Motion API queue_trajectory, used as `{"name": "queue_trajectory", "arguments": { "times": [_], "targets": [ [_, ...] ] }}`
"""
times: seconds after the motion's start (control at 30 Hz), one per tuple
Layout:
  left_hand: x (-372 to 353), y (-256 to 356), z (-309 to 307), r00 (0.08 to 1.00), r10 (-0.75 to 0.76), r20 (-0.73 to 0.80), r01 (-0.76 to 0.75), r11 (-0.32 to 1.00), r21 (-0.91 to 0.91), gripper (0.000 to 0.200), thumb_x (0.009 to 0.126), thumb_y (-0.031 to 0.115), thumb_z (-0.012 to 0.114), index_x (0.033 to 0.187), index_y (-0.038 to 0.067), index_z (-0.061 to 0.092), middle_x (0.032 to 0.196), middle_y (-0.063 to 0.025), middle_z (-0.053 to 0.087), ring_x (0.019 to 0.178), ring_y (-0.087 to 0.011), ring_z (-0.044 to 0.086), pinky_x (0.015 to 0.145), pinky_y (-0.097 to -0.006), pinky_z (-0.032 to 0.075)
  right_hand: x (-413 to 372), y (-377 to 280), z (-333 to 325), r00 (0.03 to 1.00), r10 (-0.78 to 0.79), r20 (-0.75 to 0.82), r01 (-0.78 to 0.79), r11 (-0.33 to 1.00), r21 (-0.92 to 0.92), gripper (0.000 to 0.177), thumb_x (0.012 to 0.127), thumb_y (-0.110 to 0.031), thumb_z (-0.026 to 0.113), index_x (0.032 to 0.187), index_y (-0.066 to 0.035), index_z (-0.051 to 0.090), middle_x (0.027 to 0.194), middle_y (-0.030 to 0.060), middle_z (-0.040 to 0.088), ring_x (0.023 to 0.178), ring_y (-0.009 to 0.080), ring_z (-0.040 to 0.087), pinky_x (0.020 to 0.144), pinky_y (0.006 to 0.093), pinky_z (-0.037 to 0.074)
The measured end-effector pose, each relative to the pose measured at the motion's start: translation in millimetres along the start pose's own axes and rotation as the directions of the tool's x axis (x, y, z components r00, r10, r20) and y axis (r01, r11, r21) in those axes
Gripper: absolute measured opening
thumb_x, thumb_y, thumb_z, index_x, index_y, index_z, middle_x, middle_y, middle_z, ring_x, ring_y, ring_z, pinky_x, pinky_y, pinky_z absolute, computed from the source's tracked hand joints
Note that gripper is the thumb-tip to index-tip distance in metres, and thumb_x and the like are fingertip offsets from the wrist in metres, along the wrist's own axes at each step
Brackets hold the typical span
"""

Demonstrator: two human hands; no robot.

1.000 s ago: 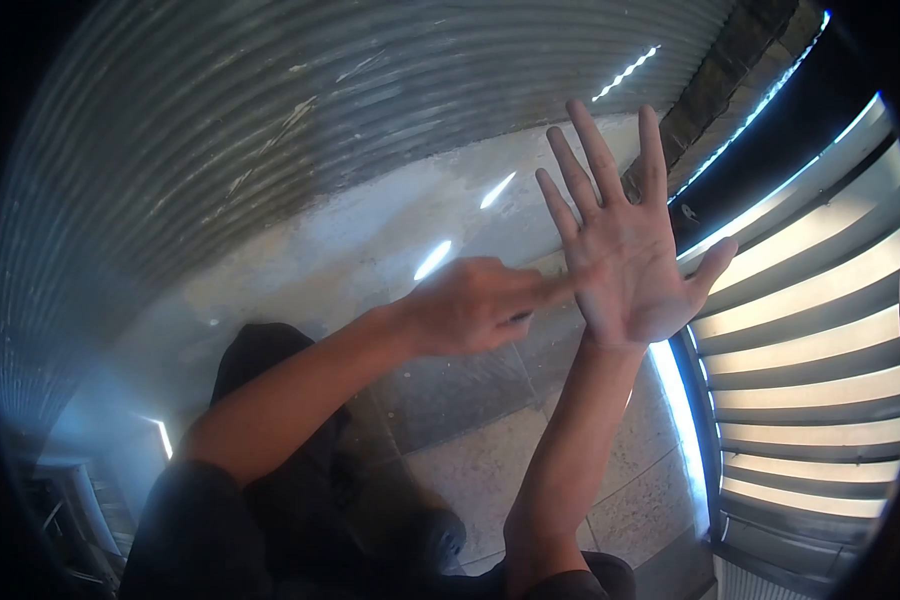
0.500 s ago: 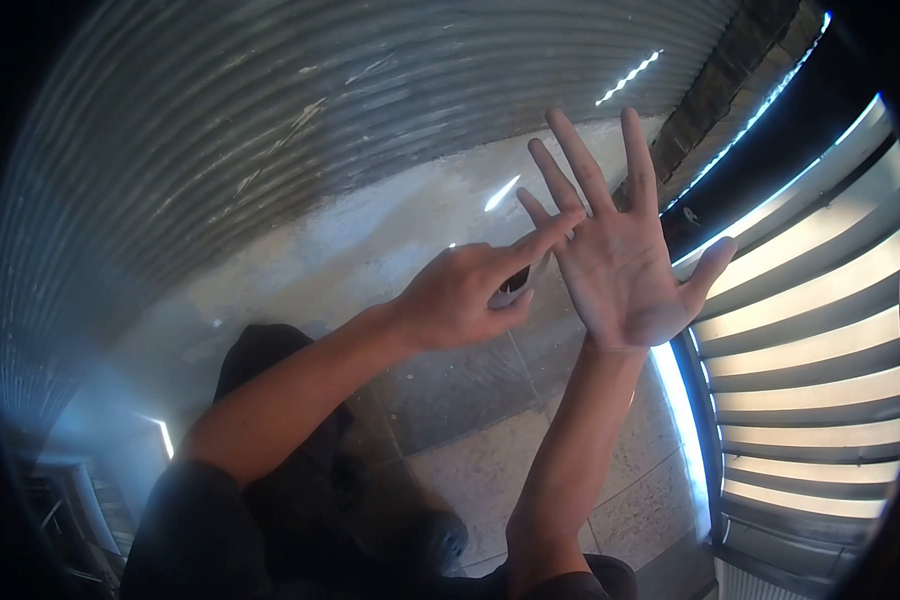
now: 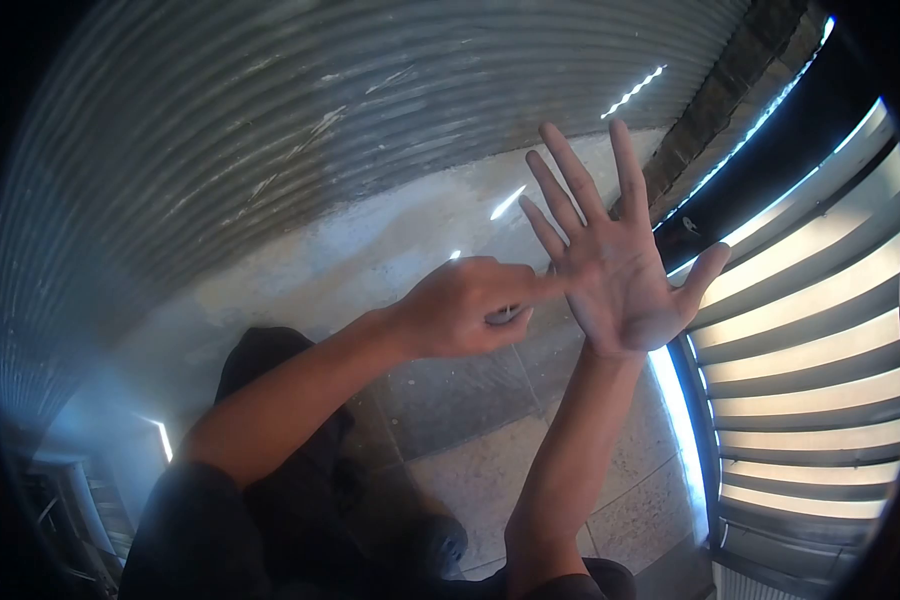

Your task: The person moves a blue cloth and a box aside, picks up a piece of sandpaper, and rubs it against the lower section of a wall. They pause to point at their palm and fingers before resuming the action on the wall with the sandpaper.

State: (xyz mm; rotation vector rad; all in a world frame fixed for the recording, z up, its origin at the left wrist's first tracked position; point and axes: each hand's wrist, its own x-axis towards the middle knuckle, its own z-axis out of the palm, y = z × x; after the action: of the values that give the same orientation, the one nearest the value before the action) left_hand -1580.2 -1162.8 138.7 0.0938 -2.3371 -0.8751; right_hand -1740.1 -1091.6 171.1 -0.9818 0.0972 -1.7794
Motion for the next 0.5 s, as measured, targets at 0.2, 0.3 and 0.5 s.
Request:
{"name": "queue_trajectory", "arguments": {
  "times": [0.2,0.3,0.5],
  "targets": [
    [-2,7,-2,0.992,-0.106,-0.066,0.093,0.981,-0.168,0.054,0.081,-0.001,0.07,0.134,0.01,0.064,0.081,-0.0064,0.069,0.071,-0.0164,0.068,0.068,-0.0301,0.055,-1,2,0,1.0,-0.002,0.005,0.002,1.0,0.011,0.122,0.077,-0.095,0.024,0.161,-0.012,-0.005,0.164,0.0304,-0.002,0.151,0.0493,0.005,0.121,0.0621,0.011],
    [-4,-1,-3,0.998,0.056,0.004,-0.055,0.988,-0.144,0.05,0.081,-0.002,0.07,0.13,0.011,0.067,0.086,-0.0059,0.071,0.077,-0.0158,0.071,0.072,-0.0287,0.057,0,4,-1,1.0,-0.012,-0.016,0.012,1.0,0.014,0.122,0.077,-0.096,0.023,0.161,-0.012,-0.005,0.164,0.0307,-0.001,0.151,0.0488,0.005,0.122,0.0599,0.011],
    [-6,17,-15,0.981,-0.02,0.192,0.05,0.986,-0.157,0.073,0.081,-0.002,0.07,0.149,0.017,0.049,0.078,-0.0058,0.068,0.069,-0.0154,0.068,0.067,-0.0309,0.056,1,9,4,0.999,-0.025,0.03,0.02,0.989,0.145,0.129,0.072,-0.1,0.01,0.16,-0.006,-0.008,0.162,0.0344,-0.002,0.152,0.0469,-0.005,0.119,0.0581,-0.009]
  ]
}}
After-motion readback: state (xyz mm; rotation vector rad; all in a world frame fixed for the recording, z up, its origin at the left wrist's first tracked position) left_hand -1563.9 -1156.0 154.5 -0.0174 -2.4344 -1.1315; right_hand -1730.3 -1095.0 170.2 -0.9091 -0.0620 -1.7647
